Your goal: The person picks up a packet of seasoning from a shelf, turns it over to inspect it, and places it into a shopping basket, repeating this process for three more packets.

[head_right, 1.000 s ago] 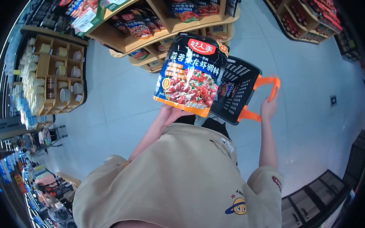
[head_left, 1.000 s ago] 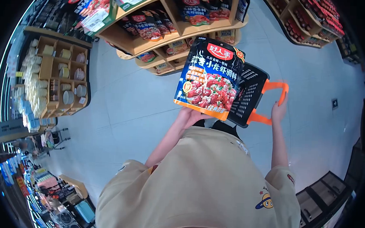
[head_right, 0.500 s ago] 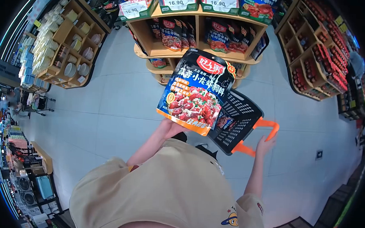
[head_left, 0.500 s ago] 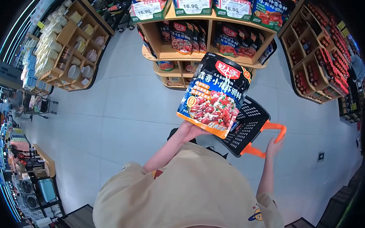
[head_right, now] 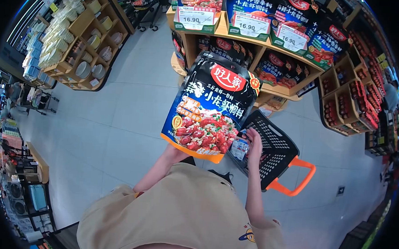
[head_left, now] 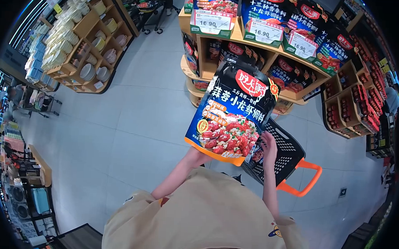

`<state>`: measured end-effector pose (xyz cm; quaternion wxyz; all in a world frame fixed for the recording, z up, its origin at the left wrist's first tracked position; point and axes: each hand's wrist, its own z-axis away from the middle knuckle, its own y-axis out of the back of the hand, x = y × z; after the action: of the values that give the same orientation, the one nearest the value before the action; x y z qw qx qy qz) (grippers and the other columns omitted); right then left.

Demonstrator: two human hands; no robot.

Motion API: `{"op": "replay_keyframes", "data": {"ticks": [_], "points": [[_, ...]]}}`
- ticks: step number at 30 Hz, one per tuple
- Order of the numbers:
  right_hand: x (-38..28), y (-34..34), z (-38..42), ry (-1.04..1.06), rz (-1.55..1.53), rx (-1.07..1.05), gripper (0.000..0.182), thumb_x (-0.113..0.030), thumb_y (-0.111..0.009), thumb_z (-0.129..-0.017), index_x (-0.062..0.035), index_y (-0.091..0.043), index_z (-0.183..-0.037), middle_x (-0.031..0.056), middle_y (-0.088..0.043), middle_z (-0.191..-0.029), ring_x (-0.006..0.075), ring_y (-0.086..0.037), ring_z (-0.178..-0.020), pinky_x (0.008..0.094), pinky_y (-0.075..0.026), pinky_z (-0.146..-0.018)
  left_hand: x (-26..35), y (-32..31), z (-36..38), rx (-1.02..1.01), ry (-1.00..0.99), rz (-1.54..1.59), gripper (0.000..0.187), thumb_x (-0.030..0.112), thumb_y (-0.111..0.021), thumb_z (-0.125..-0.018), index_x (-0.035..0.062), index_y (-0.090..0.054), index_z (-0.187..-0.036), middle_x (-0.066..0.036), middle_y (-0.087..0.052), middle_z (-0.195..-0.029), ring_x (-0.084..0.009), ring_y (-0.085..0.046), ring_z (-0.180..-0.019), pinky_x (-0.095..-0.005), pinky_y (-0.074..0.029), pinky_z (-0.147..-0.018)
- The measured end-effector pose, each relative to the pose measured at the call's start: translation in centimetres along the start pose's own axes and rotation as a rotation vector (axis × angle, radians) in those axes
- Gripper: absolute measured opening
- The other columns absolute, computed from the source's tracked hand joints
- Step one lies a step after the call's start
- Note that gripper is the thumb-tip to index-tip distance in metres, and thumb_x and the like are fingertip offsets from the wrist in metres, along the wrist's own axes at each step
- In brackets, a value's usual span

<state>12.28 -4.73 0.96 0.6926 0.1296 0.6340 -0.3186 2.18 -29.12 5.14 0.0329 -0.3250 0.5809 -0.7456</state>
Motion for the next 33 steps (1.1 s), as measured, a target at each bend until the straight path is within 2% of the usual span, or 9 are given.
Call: {"op": "replay_keyframes", "data": {"ticks": [4, 8, 13, 20, 23, 24, 26, 30, 33], "points": [[1.8, -9.6, -2.7, -0.078, -0.284, -0.069, 0.040, -0.032, -0.033, -0.089, -0.0032, -0.041, -0.116, 0.0053, -0.047, -0.114, 0.0157, -0.044, -0.105, 0.0306, -0.031, -0.092, 4.6, 1.8, 1.3, 0.020, -0.072, -0.083, 0.056, 0.040, -0.038, -0.086, 0.0111, -0.019, -0.130, -0.008, -0.027, -0.133, -0.0254, -0.033, -0.118, -0.0433, -0.032, -0.096], [-4.9, -17.4, -1.5, -0.070, -0.467, -0.418, 0.043, -0.034, -0.036, -0.087, -0.0033, -0.040, -0.116, 0.0054, -0.046, -0.116, 0.0158, -0.043, -0.108, 0.0331, -0.030, -0.094, 8.7, 3.3, 1.8, 0.017, -0.104, -0.101, 0.056, 0.039, -0.037, -0.086, 0.0114, -0.018, -0.131, -0.008, -0.026, -0.133, -0.0257, -0.032, -0.119, -0.0431, -0.031, -0.096], [-3.1, -18.9, -1.3, -0.198, -0.375, -0.335, 0.039, -0.009, -0.054, -0.079, 0.0005, -0.039, -0.114, 0.0114, -0.050, -0.109, 0.0163, -0.051, -0.098, 0.0292, -0.043, -0.081, 10.6, 4.2, 1.2, -0.050, -0.046, -0.053, 0.056, 0.037, -0.039, -0.086, 0.0122, -0.017, -0.131, -0.007, -0.025, -0.134, -0.0248, -0.032, -0.119, -0.0424, -0.032, -0.096], [-4.4, -19.6, -3.0, -0.185, -0.397, -0.196, 0.030, -0.006, -0.055, -0.078, 0.0033, -0.045, -0.104, 0.0104, -0.056, -0.099, 0.0158, -0.057, -0.085, 0.0287, -0.047, -0.074, 10.4, 5.0, -1.3, -0.066, -0.012, -0.019, 0.057, 0.030, -0.048, -0.084, 0.0110, -0.020, -0.130, -0.006, -0.027, -0.132, -0.0221, -0.033, -0.119, -0.0373, -0.031, -0.096], [-5.3, -18.9, -5.0, -0.137, -0.386, -0.111, 0.027, -0.003, -0.057, -0.076, 0.0039, -0.047, -0.100, 0.0111, -0.057, -0.094, 0.0158, -0.059, -0.080, 0.0277, -0.048, -0.071, 10.3, 5.9, -3.3, 0.236, -0.013, -0.605, 0.053, 0.003, -0.047, -0.082, 0.0084, -0.023, -0.128, -0.006, -0.035, -0.125, -0.0167, -0.040, -0.111, -0.0298, -0.035, -0.091], [-5.5, -18.5, -5.6, -0.110, -0.367, -0.082, 0.027, -0.003, -0.058, -0.075, 0.0041, -0.048, -0.099, 0.0115, -0.057, -0.094, 0.0158, -0.059, -0.079, 0.0273, -0.049, -0.069, 10.2, 6.0, -4.1, 0.244, -0.011, -0.613, 0.053, 0.003, -0.047, -0.082, 0.0084, -0.023, -0.128, -0.006, -0.035, -0.125, -0.0167, -0.040, -0.111, -0.0298, -0.035, -0.091], [-5.8, -17.8, -6.9, -0.080, -0.327, 0.020, 0.024, -0.001, -0.059, -0.074, 0.0045, -0.050, -0.096, 0.0120, -0.058, -0.090, 0.0155, -0.060, -0.076, 0.0265, -0.049, -0.067, 10.5, 6.0, -5.6, 0.293, -0.382, -0.823, 0.057, -0.002, -0.043, -0.081, 0.0078, -0.016, -0.131, -0.008, -0.031, -0.128, -0.0183, -0.036, -0.115, -0.0308, -0.033, -0.093], [-8.2, -17.0, -8.4, 0.018, -0.234, 0.049, 0.017, -0.002, -0.059, -0.074, 0.0053, -0.055, -0.089, 0.0108, -0.060, -0.084, 0.0138, -0.060, -0.071, 0.0254, -0.049, -0.065, 12.7, 3.6, -6.5, 0.645, -0.547, -1.130, 0.064, 0.000, -0.046, -0.076, 0.0076, -0.014, -0.131, -0.014, -0.028, -0.129, -0.0229, -0.034, -0.117, -0.0336, -0.027, -0.096], [-9.7, -17.0, -9.2, 0.106, 0.079, 0.003, 0.018, -0.008, -0.058, -0.077, 0.0072, -0.056, -0.087, 0.0088, -0.061, -0.079, 0.0093, -0.057, -0.068, 0.0227, -0.046, -0.062, 13.8, -1.3, -8.7, 0.480, -0.571, -1.498, 0.066, -0.001, -0.049, -0.073, 0.0057, -0.017, -0.130, -0.015, -0.026, -0.131, -0.0269, -0.029, -0.120, -0.0355, -0.024, -0.098]]}}
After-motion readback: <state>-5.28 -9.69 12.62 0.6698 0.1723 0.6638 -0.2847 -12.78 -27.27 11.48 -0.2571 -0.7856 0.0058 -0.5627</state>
